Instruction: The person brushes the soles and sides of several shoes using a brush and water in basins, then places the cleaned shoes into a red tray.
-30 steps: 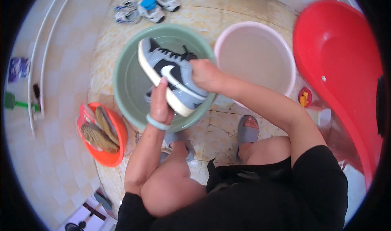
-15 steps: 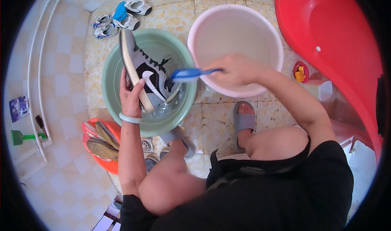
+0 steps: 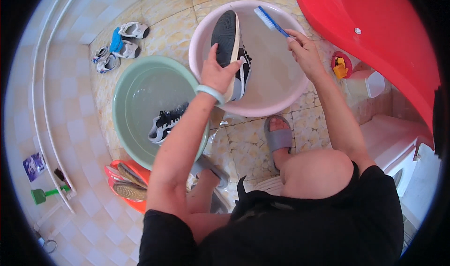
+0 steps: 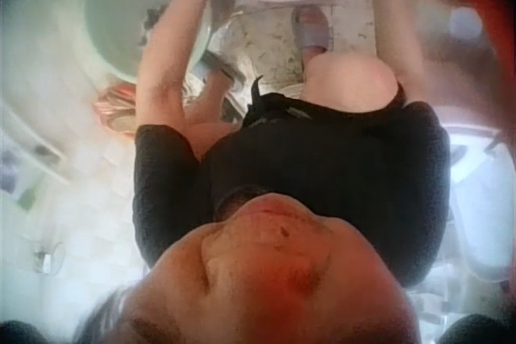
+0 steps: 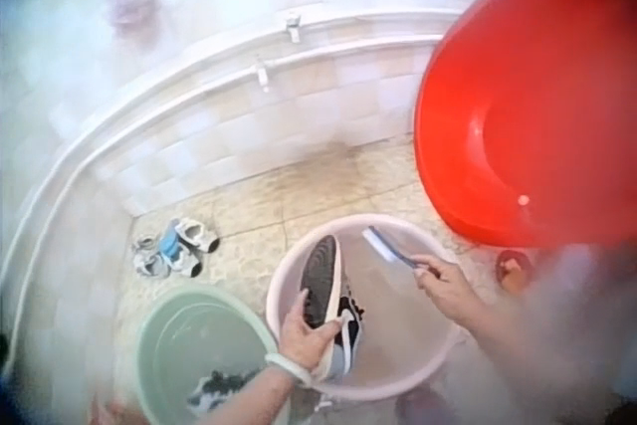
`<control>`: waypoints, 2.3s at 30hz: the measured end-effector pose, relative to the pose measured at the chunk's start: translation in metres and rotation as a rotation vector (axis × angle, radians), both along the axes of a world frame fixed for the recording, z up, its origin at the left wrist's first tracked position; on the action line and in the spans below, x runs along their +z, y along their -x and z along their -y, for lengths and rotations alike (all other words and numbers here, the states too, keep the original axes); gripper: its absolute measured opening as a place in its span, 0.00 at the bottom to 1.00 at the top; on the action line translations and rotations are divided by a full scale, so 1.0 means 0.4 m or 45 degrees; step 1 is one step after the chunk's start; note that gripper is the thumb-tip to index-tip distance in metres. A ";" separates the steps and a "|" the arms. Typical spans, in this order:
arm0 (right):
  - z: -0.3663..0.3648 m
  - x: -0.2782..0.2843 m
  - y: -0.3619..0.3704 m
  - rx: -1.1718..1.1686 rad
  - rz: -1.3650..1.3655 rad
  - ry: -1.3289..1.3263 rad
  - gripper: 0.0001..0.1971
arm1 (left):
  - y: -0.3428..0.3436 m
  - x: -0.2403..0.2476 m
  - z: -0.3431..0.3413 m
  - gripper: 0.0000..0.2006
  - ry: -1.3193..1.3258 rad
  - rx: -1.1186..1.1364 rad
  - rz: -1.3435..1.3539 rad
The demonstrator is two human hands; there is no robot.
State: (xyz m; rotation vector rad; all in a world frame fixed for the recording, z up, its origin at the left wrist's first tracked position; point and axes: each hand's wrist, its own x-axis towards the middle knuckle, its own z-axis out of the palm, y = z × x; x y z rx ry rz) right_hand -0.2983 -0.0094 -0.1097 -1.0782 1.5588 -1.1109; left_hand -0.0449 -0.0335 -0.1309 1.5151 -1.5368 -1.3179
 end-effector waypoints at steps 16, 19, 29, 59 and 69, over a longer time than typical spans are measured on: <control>-0.001 -0.234 -0.012 0.426 -0.751 -0.487 0.28 | 0.185 -0.168 -0.044 0.44 -0.070 -0.164 1.336; 0.016 -0.233 -0.023 0.521 -0.895 -0.542 0.23 | 0.186 -0.158 -0.026 0.43 -0.214 -0.194 1.326; 0.036 -0.262 -0.016 0.566 -1.043 -0.606 0.15 | 0.162 -0.165 0.030 0.50 -0.325 -0.265 1.249; -0.020 -0.244 -0.106 0.114 0.304 -0.536 0.12 | 0.118 -0.147 -0.102 0.42 0.271 0.316 0.615; -0.025 -0.262 -0.117 0.199 0.196 -0.567 0.16 | 0.118 -0.064 -0.182 0.23 0.464 0.197 0.324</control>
